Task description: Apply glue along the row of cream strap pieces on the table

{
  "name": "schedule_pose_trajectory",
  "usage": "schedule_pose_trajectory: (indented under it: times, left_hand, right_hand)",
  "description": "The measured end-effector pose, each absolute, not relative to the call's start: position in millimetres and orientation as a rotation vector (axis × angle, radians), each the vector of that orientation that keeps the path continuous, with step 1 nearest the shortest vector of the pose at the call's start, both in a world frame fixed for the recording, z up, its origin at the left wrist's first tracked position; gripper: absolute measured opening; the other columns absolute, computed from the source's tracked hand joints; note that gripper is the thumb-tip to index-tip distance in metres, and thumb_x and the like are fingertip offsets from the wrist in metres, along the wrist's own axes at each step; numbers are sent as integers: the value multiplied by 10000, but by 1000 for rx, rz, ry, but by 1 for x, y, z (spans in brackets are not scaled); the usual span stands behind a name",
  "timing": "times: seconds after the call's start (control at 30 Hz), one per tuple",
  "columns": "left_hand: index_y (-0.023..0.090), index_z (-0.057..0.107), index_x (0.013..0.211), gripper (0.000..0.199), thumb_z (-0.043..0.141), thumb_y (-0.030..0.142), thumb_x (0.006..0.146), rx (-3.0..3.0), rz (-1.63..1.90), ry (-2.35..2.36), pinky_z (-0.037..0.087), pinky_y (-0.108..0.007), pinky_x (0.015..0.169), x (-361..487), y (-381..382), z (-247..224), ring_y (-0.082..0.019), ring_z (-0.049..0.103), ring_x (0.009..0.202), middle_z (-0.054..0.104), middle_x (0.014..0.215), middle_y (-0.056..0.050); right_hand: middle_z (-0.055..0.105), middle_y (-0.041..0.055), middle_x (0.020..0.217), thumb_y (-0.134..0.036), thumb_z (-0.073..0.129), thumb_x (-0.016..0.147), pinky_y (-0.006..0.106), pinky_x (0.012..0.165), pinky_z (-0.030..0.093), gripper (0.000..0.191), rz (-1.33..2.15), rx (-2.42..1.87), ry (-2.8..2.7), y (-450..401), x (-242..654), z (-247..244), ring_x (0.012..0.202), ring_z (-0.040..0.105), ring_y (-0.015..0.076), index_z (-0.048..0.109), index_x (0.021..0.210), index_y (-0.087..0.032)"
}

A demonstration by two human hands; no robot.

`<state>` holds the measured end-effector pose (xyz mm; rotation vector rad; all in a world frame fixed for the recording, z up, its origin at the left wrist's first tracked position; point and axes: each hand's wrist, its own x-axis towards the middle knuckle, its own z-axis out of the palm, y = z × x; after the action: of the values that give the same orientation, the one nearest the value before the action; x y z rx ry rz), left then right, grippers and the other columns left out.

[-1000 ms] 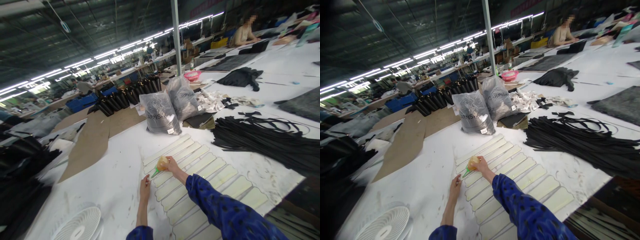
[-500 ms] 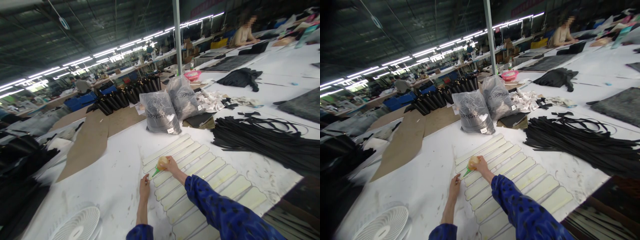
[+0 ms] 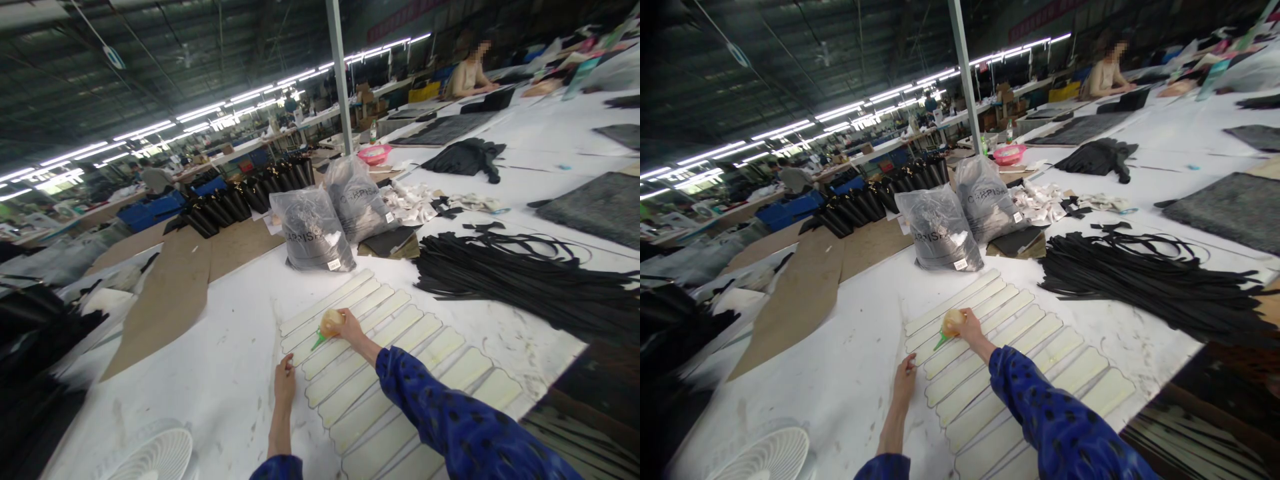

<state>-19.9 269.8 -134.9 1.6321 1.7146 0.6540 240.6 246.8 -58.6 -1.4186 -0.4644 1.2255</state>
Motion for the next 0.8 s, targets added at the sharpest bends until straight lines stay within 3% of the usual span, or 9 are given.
schedule_pose_trajectory:
  times: [0.43, 0.8]
  left_hand:
    - [147, 631, 1094, 434, 457, 195, 699, 1626, 669, 1726, 471, -332, 824, -19, 268, -132, -189, 572, 821, 569, 809, -39]
    - [134, 624, 1102, 456, 456, 199, 683, 1608, 640, 1714, 477, -310, 767, -19, 272, -129, -181, 564, 769, 549, 771, -28]
  right_hand:
    - [614, 10, 884, -310, 793, 535, 448, 648, 568, 530, 1173, -1439, -454, 244, 284, -64, 811, 645, 266, 489, 960, -223]
    - [614, 20, 869, -333, 811, 520, 481, 689, 556, 571, 1154, -1427, -425, 238, 314, -61, 851, 636, 287, 474, 966, -221]
